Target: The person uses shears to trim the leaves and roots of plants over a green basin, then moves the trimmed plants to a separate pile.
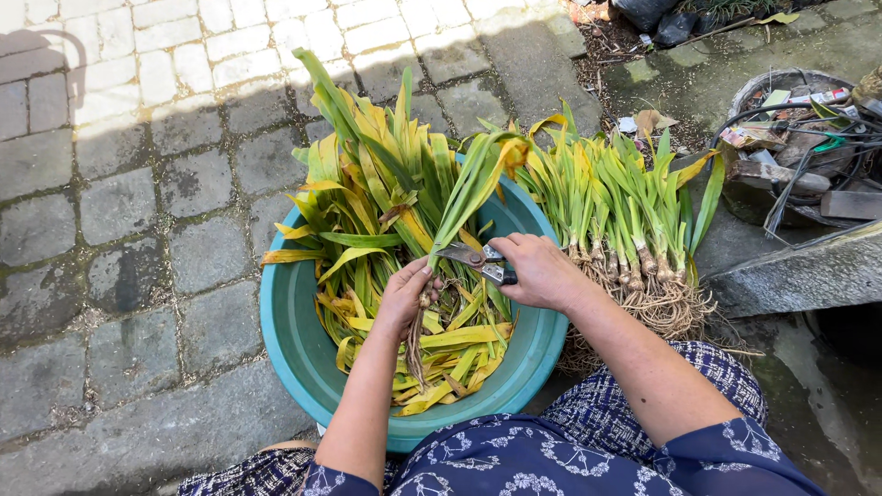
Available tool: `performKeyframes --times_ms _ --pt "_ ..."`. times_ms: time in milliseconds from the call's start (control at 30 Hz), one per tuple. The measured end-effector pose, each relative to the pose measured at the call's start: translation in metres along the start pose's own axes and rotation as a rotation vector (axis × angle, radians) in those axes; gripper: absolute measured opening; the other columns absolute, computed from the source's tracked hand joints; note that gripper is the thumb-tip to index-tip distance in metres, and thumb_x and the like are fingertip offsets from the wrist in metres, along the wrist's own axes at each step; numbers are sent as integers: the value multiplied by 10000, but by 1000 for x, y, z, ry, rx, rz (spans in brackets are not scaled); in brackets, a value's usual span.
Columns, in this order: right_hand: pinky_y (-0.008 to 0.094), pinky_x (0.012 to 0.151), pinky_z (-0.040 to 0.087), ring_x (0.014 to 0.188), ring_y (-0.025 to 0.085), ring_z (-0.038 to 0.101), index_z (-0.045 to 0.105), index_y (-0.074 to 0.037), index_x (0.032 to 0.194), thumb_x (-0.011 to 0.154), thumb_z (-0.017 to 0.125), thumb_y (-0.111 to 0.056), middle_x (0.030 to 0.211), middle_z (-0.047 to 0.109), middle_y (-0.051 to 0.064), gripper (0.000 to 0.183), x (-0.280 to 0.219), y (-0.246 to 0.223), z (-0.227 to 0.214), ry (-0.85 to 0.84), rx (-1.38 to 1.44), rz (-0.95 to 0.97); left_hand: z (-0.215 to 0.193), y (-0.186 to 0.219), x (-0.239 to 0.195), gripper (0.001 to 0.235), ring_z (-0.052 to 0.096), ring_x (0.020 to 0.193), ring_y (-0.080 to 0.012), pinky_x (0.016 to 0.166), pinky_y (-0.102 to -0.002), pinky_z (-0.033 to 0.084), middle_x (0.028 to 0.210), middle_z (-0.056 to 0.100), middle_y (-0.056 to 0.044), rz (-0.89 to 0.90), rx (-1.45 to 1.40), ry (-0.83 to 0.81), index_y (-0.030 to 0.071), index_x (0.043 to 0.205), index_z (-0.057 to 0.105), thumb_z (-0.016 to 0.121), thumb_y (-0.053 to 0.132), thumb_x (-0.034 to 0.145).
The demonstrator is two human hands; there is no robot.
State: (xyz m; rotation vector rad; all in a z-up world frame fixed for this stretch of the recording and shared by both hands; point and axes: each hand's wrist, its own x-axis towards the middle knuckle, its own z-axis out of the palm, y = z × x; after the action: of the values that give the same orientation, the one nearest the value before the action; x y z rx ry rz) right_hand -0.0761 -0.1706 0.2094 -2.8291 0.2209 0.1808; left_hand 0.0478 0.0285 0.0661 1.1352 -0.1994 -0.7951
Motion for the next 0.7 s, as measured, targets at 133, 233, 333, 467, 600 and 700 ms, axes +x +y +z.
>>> performKeyframes --times_ms 133,233,333,467,600,700 --pt "442 821 510 982 328 656 542 -113 1251 737 700 -318 1007 644 112 576 -3 -2 -3 -46 20 -3 -4 14 -4 352 649 542 -170 396 -188 489 692 633 -177 31 104 -7 -23 1259 589 556 102 932" --pt "453 784 524 918 351 670 570 -111 1172 714 706 -290 921 643 107 511 -4 -5 -4 -58 44 -28 -13 10 0 332 664 588 -158 420 -176 493 700 640 -154 70 220 -45 -14 1234 609 551 98 928" --pt "496 755 535 877 389 668 575 -105 1086 690 702 -258 887 641 139 443 -6 -10 -9 -67 78 -26 -18 10 0 325 660 614 -152 444 -181 492 728 660 -145 85 304 -58 -7 1225 621 548 87 922" --pt "496 736 542 854 392 672 571 -119 984 699 674 -276 869 643 137 341 -3 -8 -1 -86 85 3 -25 4 2 321 667 632 -156 450 -179 487 744 674 -144 87 351 -67 5 1231 617 541 91 931" --pt "498 748 546 861 394 675 585 -128 960 700 668 -267 859 659 131 306 -1 -8 0 -117 76 20 -23 13 -4 314 650 646 -131 489 -177 487 748 671 -117 58 380 -67 8 1222 622 532 87 932" --pt "495 741 548 856 394 675 598 -132 937 704 658 -269 849 667 132 277 1 -7 1 -122 80 39 -24 14 -2 298 646 648 -127 501 -180 491 740 674 -109 47 424 -62 26 1204 638 533 94 934"
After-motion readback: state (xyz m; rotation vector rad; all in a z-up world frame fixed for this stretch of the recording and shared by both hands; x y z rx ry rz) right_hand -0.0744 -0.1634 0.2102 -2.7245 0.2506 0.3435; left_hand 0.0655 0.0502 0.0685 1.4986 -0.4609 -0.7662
